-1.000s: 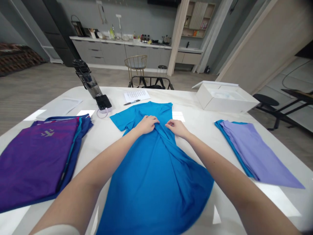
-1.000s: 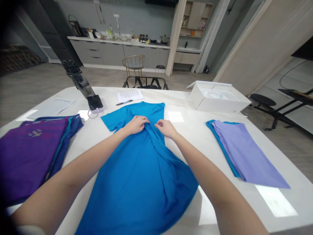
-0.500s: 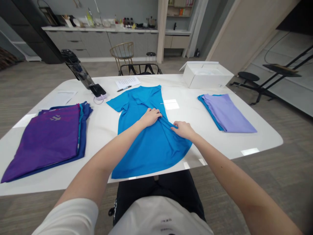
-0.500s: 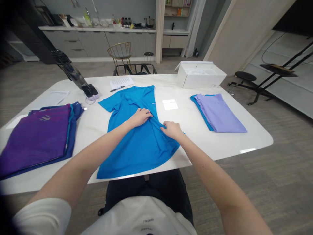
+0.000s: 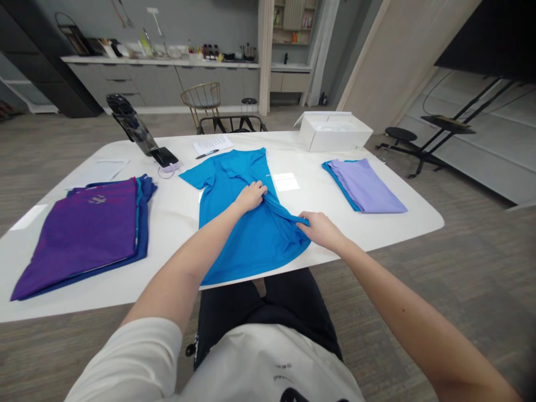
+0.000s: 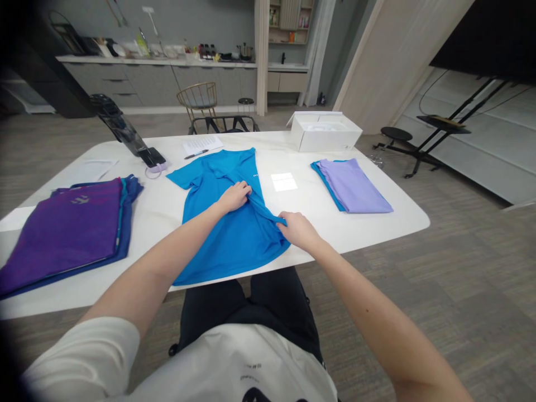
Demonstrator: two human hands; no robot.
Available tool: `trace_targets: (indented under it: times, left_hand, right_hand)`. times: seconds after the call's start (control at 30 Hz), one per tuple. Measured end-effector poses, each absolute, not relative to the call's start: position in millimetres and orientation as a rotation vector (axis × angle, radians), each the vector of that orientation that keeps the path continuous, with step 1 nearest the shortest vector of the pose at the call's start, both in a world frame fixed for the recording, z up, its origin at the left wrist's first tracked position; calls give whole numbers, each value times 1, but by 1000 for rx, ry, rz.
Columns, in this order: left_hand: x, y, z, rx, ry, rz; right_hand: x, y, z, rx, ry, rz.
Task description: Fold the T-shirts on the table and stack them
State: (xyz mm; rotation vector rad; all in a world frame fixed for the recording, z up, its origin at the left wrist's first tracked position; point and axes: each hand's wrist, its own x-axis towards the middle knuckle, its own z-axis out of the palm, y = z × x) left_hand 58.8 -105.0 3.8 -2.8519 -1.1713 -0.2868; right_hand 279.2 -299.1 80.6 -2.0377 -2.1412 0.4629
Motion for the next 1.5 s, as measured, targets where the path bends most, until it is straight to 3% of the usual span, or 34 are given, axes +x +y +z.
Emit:
trace_targets:
  times: [0.2,0.37,0.53,0.73,0.97,1.27,1.5]
  left_hand:
    - [38,-123,24,-2855,-1168,-410]
    - [13,-148,15,-2849,-1222,-259]
    - [-3,-170,-3,-2919,-1287,-354]
    - [-2,-192,-1,-3005,-1040,-362]
    - [3,-198,1,-2949,-1027,-315]
    - [14,-166,-4,-2779,-1463,-451]
    - [-3,-88,-11,-2614,-1727,-533]
  right_hand:
    - [227,-331,110,-1718,-2166,554]
    - [198,-341,84,-1462,-2445,789]
    - [203,-330,52,-1598,-2468,736]
    - [222,-316,37,-1725,-2556,683]
    - [232,-305,48,-1825,-2519,1366]
    - [218,-213,21,-1718,-2448,443]
    - [202,-123,2,-1669,-2441,153]
